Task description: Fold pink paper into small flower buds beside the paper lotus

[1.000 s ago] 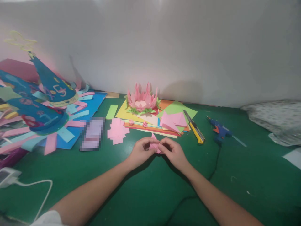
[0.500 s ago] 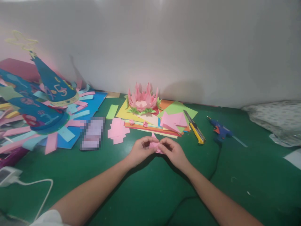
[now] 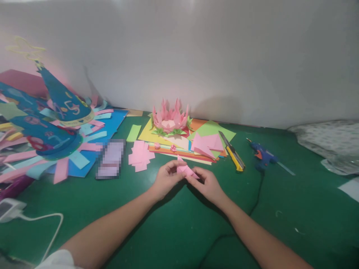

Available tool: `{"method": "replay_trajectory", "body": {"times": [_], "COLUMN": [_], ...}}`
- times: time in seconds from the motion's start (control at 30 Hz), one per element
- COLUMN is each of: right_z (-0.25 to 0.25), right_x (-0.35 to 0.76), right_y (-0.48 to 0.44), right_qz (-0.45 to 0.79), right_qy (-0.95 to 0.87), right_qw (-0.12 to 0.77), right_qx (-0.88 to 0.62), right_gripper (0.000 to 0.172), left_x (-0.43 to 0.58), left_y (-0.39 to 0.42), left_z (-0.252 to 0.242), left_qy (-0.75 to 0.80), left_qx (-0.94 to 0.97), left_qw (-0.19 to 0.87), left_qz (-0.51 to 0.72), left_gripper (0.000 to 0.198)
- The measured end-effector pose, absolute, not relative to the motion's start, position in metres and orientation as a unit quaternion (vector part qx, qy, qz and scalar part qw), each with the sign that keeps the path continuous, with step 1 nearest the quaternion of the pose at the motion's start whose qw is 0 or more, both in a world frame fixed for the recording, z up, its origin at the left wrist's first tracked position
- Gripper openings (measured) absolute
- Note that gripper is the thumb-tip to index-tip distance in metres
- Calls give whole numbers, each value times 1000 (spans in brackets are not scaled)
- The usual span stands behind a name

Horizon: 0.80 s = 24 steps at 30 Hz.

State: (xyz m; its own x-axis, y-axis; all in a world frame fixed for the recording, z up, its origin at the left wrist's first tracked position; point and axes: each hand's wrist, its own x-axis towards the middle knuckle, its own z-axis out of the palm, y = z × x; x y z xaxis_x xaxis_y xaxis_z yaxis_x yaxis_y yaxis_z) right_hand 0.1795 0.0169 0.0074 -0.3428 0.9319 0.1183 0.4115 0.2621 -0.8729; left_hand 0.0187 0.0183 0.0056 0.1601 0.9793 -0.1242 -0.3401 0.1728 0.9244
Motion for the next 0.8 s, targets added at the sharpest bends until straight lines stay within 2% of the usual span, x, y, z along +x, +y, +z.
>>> {"method": "replay_trajectory", "body": {"times": [0.57,0.8], "right_z": [7,7], "right_x": [180,180], "right_y": [18,17], "right_qz": [364,421], "right_qy": [-736,-714], "right_qw": [322,330], "right_qx": [-472,-452], "right_gripper": [33,36], "left_x": [20,19], "left_y": [19,21], "left_z": [2,2], "left_qy": [401,398], "left_qx": [442,450], "left_qw": [619,625], "left_qz": [511,499], "left_gripper": [29,30]}}
